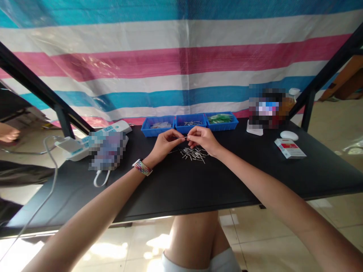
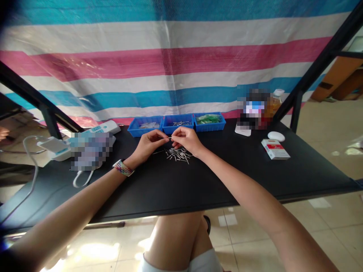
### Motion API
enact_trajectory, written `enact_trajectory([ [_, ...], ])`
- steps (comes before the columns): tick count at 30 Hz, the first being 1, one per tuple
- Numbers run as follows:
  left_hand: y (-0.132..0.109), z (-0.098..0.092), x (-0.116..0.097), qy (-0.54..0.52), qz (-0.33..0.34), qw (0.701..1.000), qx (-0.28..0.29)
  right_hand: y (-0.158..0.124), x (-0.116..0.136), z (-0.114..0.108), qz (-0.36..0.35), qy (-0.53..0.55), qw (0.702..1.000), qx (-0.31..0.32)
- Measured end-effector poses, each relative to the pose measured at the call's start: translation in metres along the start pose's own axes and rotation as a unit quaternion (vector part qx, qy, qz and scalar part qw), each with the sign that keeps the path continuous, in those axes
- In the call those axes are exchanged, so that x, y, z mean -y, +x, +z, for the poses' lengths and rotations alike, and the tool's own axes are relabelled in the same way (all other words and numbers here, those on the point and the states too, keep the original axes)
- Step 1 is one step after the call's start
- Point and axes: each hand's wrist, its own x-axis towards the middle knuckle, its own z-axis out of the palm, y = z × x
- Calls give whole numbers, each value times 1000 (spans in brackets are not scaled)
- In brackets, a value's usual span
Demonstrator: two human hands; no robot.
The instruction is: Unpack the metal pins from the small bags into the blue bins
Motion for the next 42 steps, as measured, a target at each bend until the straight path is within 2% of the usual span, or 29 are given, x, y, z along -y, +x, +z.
enact_trajectory([
  [3,1,-1,-4,19,-4,1000,0,0,0,0,-26,-3,1000,-14],
  [8,2,-4,-8,43,-26,998,30,-1,0,1,-59,-23,998,-29],
  [12,2,-5,-9,38,-34,998,26,-3,2,1,-45,-31,998,-28],
  [17,0,-4,-13,32,-34,999,14,-4,5,1,11,-8,1000,-16],
  [29,1,-5,-6,49,-30,998,6,-3,6,0,-54,-53,995,-63],
  [38,1,-5,-4,39,-17,999,-21,-6,8,0,12,-10,999,-50],
  [42,1,-4,-6,25,-13,1000,-8,-4,8,1,0,1,999,-53],
])
